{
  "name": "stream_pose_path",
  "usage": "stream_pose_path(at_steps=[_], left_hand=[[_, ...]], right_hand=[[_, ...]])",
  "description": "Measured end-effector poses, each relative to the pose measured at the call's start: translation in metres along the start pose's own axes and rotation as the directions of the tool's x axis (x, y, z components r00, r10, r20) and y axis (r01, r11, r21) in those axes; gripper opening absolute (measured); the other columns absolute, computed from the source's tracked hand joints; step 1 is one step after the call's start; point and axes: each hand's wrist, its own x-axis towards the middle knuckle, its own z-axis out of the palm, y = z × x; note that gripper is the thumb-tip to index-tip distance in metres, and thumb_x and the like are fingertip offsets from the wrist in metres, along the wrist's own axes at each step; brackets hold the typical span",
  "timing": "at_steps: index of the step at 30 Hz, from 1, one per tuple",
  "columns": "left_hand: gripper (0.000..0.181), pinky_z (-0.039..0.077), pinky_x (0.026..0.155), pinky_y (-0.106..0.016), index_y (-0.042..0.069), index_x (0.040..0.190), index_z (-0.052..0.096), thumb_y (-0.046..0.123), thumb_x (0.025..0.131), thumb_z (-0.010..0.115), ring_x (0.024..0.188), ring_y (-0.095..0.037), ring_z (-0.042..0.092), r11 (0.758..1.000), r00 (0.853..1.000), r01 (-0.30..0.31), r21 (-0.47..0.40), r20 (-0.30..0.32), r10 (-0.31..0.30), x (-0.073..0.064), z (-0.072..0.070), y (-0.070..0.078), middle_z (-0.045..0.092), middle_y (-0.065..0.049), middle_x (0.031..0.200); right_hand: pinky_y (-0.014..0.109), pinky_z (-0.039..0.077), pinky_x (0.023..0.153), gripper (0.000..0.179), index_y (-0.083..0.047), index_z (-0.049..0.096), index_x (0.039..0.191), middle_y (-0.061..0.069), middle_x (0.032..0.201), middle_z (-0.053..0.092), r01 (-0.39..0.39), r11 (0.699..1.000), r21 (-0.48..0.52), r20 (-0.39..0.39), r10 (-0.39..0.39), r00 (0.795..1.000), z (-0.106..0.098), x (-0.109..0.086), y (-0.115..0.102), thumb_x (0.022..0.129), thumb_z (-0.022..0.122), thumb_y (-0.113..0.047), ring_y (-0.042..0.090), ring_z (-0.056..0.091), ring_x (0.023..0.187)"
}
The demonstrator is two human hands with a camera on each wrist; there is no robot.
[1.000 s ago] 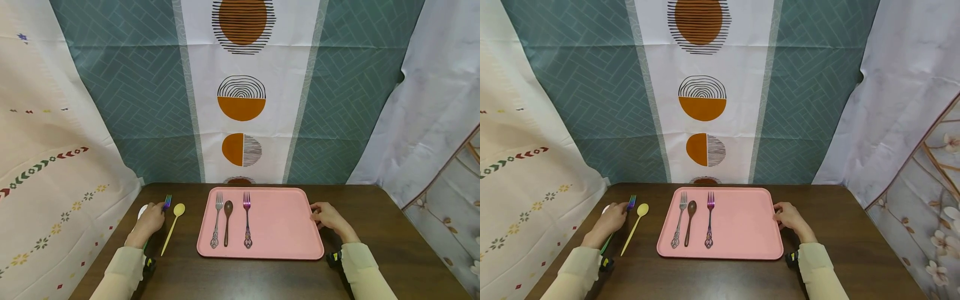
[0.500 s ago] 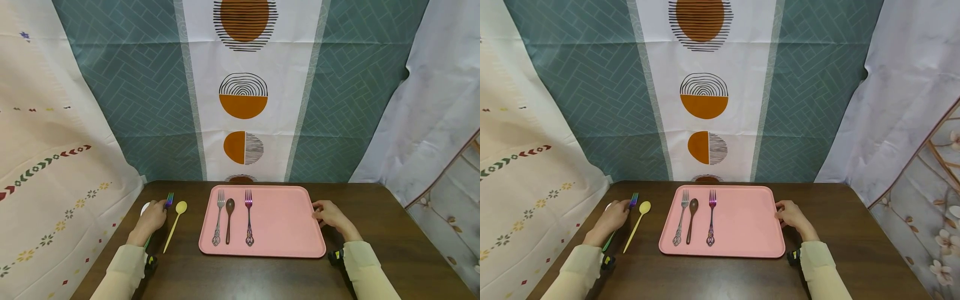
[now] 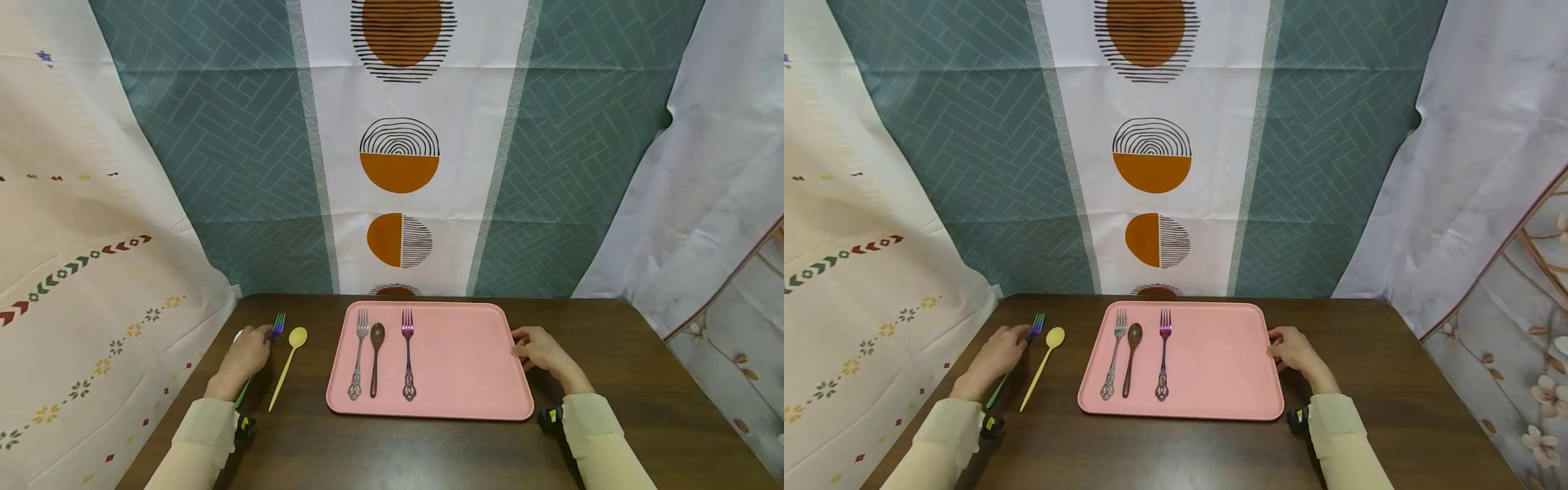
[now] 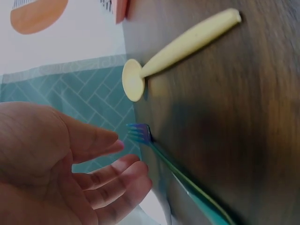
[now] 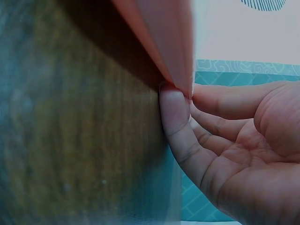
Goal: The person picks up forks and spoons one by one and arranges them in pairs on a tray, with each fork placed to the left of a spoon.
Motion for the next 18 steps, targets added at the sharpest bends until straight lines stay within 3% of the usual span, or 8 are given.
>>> stream_pose_path(at_steps=[9,18], left_hand=[[0.044,0.047,0.091,-0.067,-0.014,0.141,0.052,0.003,0.101,0.044,0.115,-0.060,0.054,0.999,0.999,0.048,0.006,-0.001,-0.048,-0.004,-0.006,-0.018,0.050,-0.044,0.129],[0.045,0.046,0.092,-0.067,-0.014,0.143,0.050,0.004,0.102,0.043,0.115,-0.060,0.053,0.997,0.997,0.072,-0.004,0.006,-0.072,-0.007,-0.012,-0.021,0.049,-0.044,0.129]], right_hand=[[0.044,0.061,0.066,0.046,0.025,0.045,0.134,0.018,0.088,0.063,0.002,1.000,-0.002,0.003,-0.002,1.000,0.000,0.000,-0.001,0.095,0.059,0.005,0.024,0.068,0.071],[0.043,0.062,0.064,0.046,0.025,0.045,0.133,0.018,0.087,0.061,-0.001,1.000,0.002,-0.004,0.001,1.000,0.001,-0.001,-0.002,0.094,0.059,0.007,0.023,0.066,0.068]])
